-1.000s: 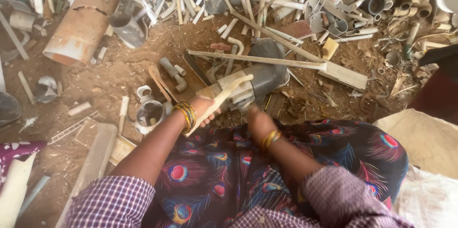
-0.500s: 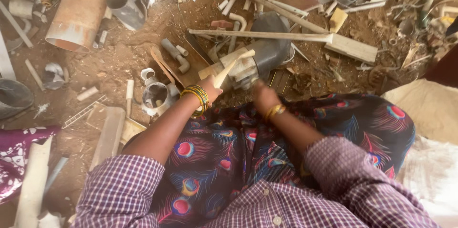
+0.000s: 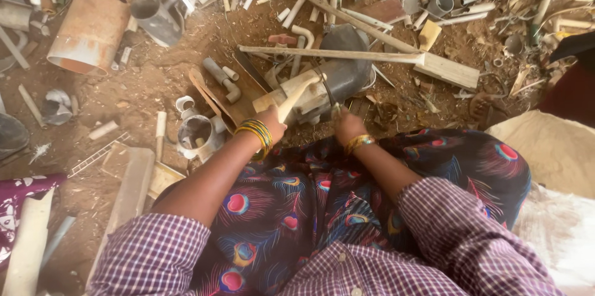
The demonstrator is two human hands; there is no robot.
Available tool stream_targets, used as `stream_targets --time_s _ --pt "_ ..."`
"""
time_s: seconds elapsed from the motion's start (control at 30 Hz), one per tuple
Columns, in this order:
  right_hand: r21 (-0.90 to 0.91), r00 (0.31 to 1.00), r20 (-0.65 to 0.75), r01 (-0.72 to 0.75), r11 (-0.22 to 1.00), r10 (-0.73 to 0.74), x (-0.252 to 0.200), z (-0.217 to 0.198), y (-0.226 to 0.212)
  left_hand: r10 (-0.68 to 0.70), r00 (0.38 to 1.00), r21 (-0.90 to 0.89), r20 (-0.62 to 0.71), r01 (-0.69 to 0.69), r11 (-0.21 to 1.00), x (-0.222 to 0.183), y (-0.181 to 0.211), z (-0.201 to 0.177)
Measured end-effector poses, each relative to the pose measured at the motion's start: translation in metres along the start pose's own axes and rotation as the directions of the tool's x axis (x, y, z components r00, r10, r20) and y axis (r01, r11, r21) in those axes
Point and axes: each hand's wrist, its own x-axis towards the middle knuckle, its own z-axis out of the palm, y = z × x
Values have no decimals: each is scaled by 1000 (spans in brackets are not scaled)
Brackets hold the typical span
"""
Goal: The person uses a knife to cut and trim several pieces of PVC pipe and scrap material while sitting on the ground in a recycling center.
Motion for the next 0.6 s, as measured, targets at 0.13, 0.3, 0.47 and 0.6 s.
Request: stream_targets --time_s 0.13,0.3,0.47,0.6 --pt "-273 981 185 112 956 -62 -6 10 4 12 1000 91 17 -13 996 0 3 2" --pt "-363 985 149 -22 932 81 -1 18 35 3 1000 105 1 -3 994 4 -2 10" --pt "-191 995 66 -62 980 75 17 15 55 27 999 67 17 -28 997 13 -3 9" --pt "-204 979 45 206 957 -201 -3 22 48 -51 975 -259 216 107 960 22 -11 12"
